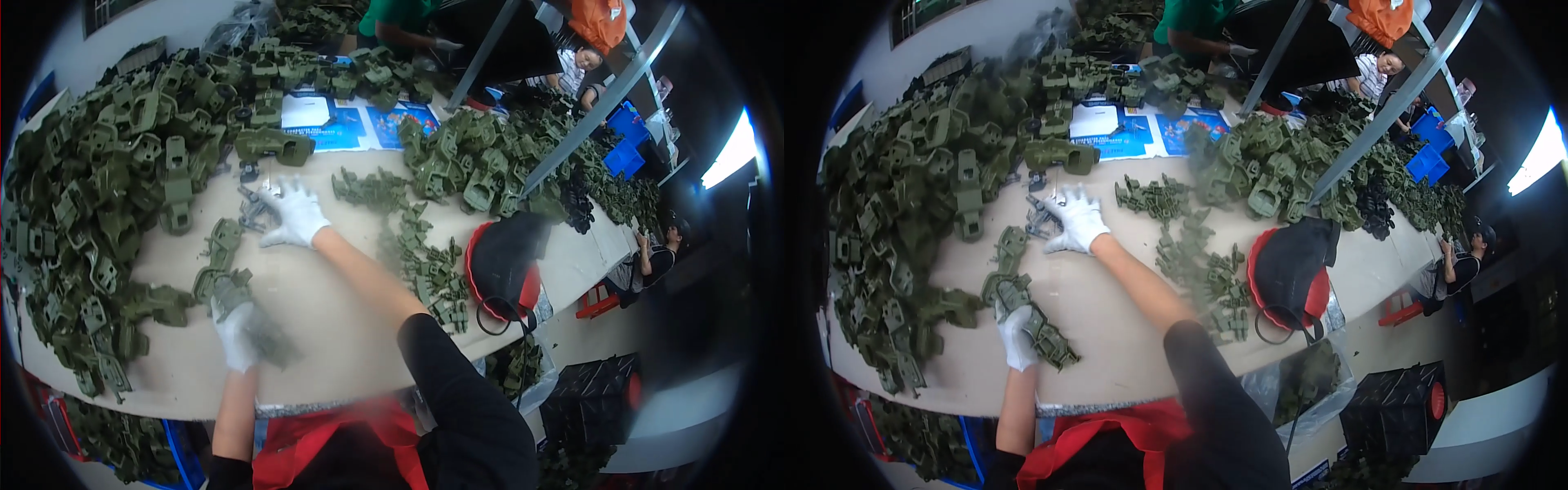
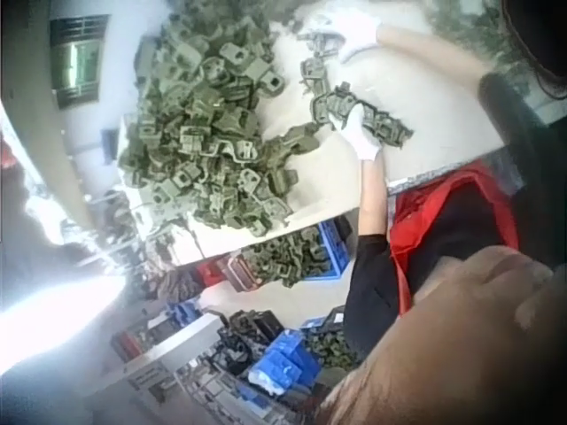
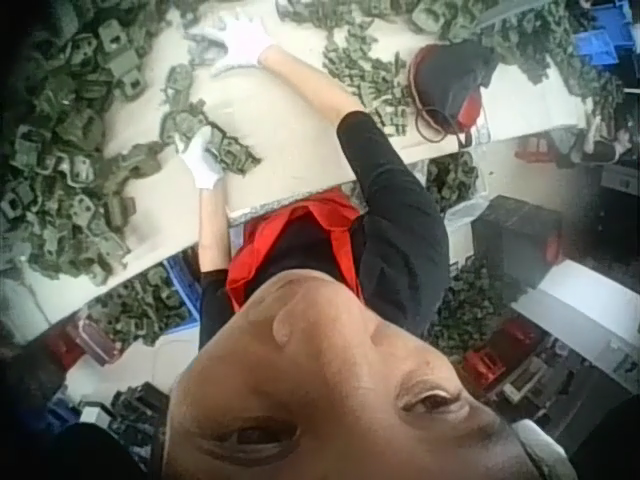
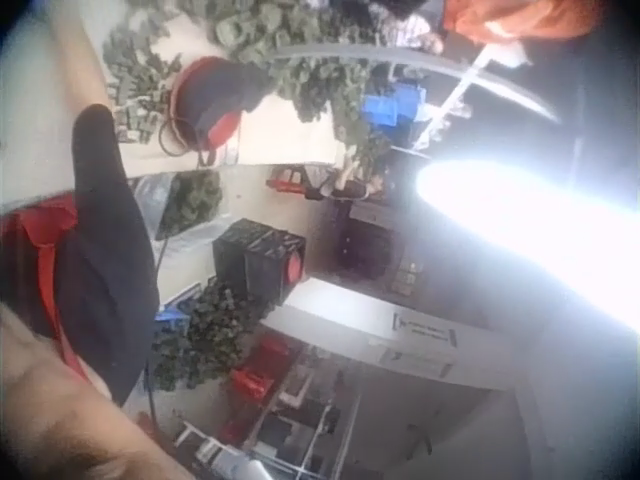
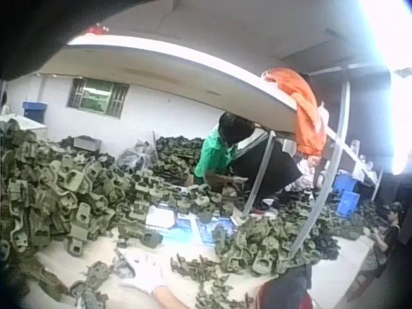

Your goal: The person assembles green plastic toy gun components by hand at a factory workstation.

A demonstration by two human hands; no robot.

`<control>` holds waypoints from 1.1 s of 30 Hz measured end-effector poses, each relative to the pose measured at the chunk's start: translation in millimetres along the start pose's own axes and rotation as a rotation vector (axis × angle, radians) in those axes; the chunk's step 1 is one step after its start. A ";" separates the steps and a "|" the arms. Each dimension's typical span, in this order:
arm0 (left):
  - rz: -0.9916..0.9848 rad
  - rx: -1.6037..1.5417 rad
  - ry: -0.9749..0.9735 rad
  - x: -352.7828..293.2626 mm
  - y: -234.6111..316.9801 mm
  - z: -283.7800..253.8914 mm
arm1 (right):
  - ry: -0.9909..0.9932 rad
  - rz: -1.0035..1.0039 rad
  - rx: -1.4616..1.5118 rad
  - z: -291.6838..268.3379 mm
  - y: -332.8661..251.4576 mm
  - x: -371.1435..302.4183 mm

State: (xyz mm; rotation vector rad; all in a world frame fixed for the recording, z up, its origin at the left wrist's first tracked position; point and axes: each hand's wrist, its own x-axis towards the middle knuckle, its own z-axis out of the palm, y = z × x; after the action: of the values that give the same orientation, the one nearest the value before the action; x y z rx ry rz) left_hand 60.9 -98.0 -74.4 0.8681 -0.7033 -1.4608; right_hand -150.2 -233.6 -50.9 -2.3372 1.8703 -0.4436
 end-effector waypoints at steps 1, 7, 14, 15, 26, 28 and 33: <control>-0.014 0.039 0.025 -2.4 5.1 6.7 | 0.046 -0.055 -0.021 4.8 4.3 10.6; -0.021 0.039 0.051 11.5 -5.1 -3.3 | 0.132 -0.079 -0.008 24.2 -15.2 50.9; -0.120 0.127 0.229 12.3 -8.1 6.8 | 0.354 -0.032 0.018 22.5 -7.6 56.7; -0.127 0.137 0.140 15.9 -13.4 -0.8 | 0.443 -0.036 0.049 28.1 -1.0 58.9; -0.085 0.103 0.098 27.9 -15.0 19.6 | 0.414 0.336 1.631 16.4 60.2 68.6; -0.171 -0.026 0.039 42.9 -21.4 27.3 | -0.095 0.348 2.440 -4.7 82.3 63.0; -0.213 0.056 -0.093 54.4 -28.3 36.0 | 0.384 0.395 2.477 -33.2 91.0 69.3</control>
State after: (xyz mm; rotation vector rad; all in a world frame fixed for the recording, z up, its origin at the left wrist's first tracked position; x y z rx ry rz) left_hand 16.2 -152.4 -84.7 0.9452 -0.7407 -1.6865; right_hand -231.5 -318.8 -33.2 -0.1411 0.3837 -1.6272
